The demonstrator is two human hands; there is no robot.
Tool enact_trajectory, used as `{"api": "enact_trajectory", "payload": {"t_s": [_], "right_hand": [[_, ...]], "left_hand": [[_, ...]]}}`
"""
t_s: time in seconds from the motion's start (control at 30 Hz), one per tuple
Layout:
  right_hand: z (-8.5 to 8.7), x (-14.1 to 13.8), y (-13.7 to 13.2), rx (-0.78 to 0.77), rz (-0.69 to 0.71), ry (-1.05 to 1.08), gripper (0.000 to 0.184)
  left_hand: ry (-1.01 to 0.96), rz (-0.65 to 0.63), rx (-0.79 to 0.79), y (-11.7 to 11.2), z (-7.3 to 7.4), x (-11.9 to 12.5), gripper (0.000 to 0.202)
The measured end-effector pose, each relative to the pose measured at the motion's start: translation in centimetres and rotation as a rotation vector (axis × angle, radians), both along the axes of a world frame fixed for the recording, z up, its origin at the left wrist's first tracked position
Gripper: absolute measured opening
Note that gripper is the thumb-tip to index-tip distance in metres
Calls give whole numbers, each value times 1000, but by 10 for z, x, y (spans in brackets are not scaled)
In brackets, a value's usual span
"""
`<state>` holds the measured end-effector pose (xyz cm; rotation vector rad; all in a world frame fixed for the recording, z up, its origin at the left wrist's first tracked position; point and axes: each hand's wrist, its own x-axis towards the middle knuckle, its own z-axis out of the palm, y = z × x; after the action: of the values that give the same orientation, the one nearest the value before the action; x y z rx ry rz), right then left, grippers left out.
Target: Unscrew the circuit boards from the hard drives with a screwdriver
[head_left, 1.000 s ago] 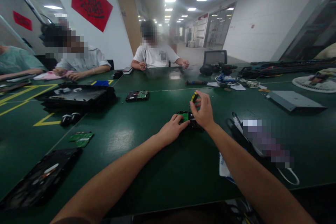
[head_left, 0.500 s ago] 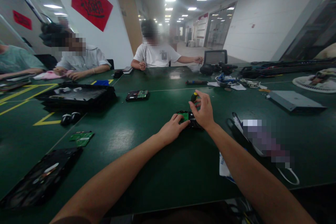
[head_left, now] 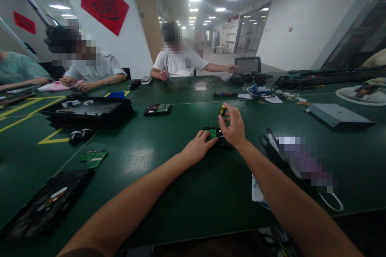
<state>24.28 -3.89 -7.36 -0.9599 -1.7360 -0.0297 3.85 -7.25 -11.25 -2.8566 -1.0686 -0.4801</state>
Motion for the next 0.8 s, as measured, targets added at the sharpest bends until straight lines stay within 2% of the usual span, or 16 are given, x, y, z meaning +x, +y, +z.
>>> {"api": "enact_trajectory", "payload": {"t_s": [0.8], "right_hand": [[-1,-1,0,13,-19,-9,57]], "left_hand": [[-4,6,-6,1,-1,0,47]]}}
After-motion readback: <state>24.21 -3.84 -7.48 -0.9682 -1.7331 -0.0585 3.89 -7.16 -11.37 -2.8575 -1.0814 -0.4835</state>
